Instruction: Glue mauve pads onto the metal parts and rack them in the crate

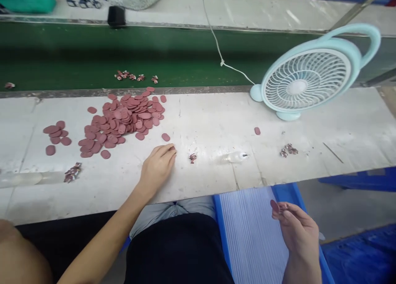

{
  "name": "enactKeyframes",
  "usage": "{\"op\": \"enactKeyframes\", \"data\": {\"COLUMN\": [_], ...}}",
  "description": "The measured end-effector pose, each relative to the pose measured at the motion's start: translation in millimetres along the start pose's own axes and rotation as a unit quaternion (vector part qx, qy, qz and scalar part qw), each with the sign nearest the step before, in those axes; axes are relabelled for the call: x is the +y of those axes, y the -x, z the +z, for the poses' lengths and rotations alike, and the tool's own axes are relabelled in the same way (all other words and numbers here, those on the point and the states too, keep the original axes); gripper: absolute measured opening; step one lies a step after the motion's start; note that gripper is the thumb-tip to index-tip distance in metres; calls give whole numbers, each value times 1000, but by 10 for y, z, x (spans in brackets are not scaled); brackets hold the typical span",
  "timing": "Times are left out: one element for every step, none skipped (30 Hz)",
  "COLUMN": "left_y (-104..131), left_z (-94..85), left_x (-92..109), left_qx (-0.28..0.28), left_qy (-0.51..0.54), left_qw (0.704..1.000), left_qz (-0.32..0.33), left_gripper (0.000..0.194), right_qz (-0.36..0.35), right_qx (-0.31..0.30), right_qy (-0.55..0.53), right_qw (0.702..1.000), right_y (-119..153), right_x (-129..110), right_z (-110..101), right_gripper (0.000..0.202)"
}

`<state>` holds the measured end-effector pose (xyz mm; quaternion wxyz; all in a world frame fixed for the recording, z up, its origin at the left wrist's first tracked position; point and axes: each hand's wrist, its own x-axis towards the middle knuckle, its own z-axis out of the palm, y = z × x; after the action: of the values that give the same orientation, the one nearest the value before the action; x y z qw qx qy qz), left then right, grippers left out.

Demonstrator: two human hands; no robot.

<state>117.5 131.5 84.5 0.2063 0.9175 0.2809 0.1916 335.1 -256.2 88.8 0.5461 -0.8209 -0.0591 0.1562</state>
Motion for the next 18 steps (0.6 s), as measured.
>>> {"op": "enactKeyframes", "data": {"left_y": [18, 33, 46, 56, 63, 72, 85, 103, 128, 160, 198, 239, 281, 322, 358, 388, 411, 427], "left_z": [-4, -13, -27, -46, -68, -93, -120, -146, -170, -191, -206, -216, -221, -221, -218, -214, -208, -203], "left_x": [13, 26, 39, 54, 70, 88, 106, 125, 142, 155, 164, 169, 168, 164, 157, 149, 142, 134], "left_qx": [0, 2, 6, 11, 16, 21, 24, 26, 24, 21, 17, 10, 5, 2, 2, 4, 8, 12], "left_qy": [-8, -15, -15, -5, 19, 56, 105, 161, 223, 285, 344, 396, 437, 467, 487, 498, 504, 508], "left_qw": [1000, 1000, 1000, 1000, 999, 997, 992, 982, 967, 947, 922, 895, 870, 848, 833, 823, 817, 812], "left_qz": [1, -2, -7, -15, -28, -45, -67, -91, -118, -148, -177, -205, -229, -249, -264, -274, -281, -286], "left_gripper": [27, 27, 26, 25, 25, 25, 25, 24, 24, 23, 23, 23, 24, 23, 23, 22, 21, 21], "right_qz": [14, 28, 41, 52, 60, 64, 66, 65, 62, 59, 56, 52, 49, 47, 45, 44, 44, 43], "right_qx": [8, 9, 6, -1, -9, -13, -16, -18, -19, -20, -20, -21, -21, -21, -22, -24, -27, -31], "right_qy": [24, 50, 80, 112, 145, 179, 209, 236, 260, 279, 296, 311, 325, 337, 349, 360, 371, 383], "right_qw": [1000, 998, 996, 992, 988, 982, 976, 969, 964, 958, 953, 949, 944, 940, 936, 932, 927, 922], "right_y": [-65, -136, -211, -286, -360, -429, -490, -542, -584, -616, -639, -656, -667, -674, -679, -682, -685, -687], "right_x": [138, 275, 406, 528, 638, 733, 813, 878, 927, 964, 990, 1008, 1018, 1022, 1021, 1014, 1002, 986], "right_z": [-34, -28, 11, 76, 156, 243, 328, 404, 469, 521, 562, 593, 616, 635, 652, 668, 685, 702], "right_gripper": [24, 29, 33, 35, 34, 31, 28, 25, 24, 23, 23, 23, 22, 22, 21, 21, 22, 23]}}
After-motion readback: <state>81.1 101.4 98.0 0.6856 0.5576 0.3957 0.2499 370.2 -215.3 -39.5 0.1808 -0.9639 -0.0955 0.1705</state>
